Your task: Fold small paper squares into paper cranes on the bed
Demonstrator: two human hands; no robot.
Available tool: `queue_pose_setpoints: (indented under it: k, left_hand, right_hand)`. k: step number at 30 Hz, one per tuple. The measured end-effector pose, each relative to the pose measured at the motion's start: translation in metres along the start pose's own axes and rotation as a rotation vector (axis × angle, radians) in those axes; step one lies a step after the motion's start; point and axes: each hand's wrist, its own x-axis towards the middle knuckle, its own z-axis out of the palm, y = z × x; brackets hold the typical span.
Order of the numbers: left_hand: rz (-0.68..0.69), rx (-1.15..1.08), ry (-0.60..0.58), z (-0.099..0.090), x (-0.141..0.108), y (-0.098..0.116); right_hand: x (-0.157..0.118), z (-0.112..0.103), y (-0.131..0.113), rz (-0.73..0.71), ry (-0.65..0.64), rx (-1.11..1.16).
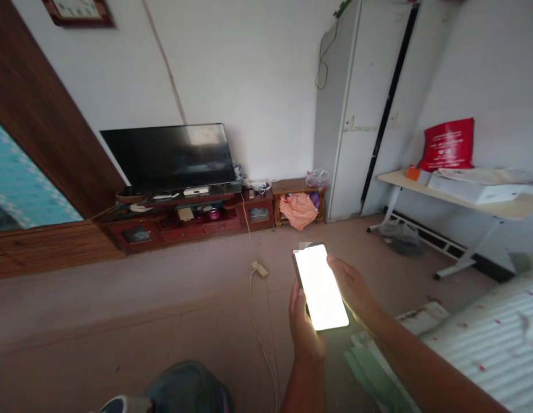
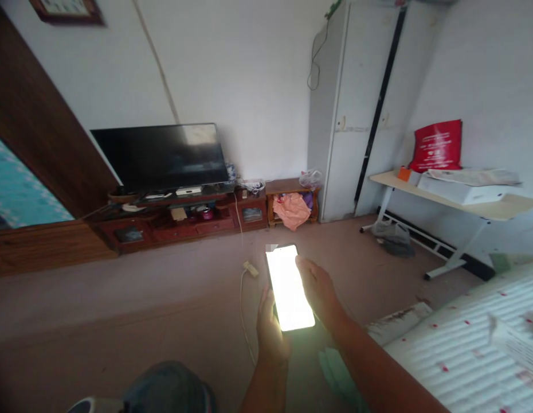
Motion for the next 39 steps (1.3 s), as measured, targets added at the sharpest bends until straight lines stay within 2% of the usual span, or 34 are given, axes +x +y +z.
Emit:
queue_pose_setpoints:
  k: [3,5,8,13,18,28,34,39]
  left_hand:
    - [0.021,0.007,0.015,-0.001,0.000,-0.003]
    - [0.041,0.029,0.005,-0.001,0.000,-0.005]
    - [0.096,0.075,-0.022,0.001,-0.002,-0.005]
    - [0.199,0.177,-0.052,0.010,-0.011,-0.001]
    - [0.246,0.218,-0.055,0.015,-0.017,-0.002]
    - [0.179,0.114,-0.042,0.016,-0.017,-0.004]
    - [0.178,0.186,-0.027,0.020,-0.019,0.001]
    - [0.194,0.286,0.023,0.015,-0.017,-0.002]
  right_hand:
    - [-0.017,-0.001,0.011,0.031,0.067,0.054]
    - [-0.030,0.000,0.017,0.021,0.017,0.077]
    - [-0.043,0.003,0.021,0.088,0.068,0.160]
    - [-0.048,0.008,0.022,0.146,0.167,0.346]
    - [-0.053,0.005,0.019,0.144,0.226,0.289]
    - [-0.061,0.004,0.014,0.093,0.256,0.205]
    - [-0.061,0.002,0.014,0.189,0.211,0.447]
    - [-0.063,0.003,0.008,0.198,0.208,0.620]
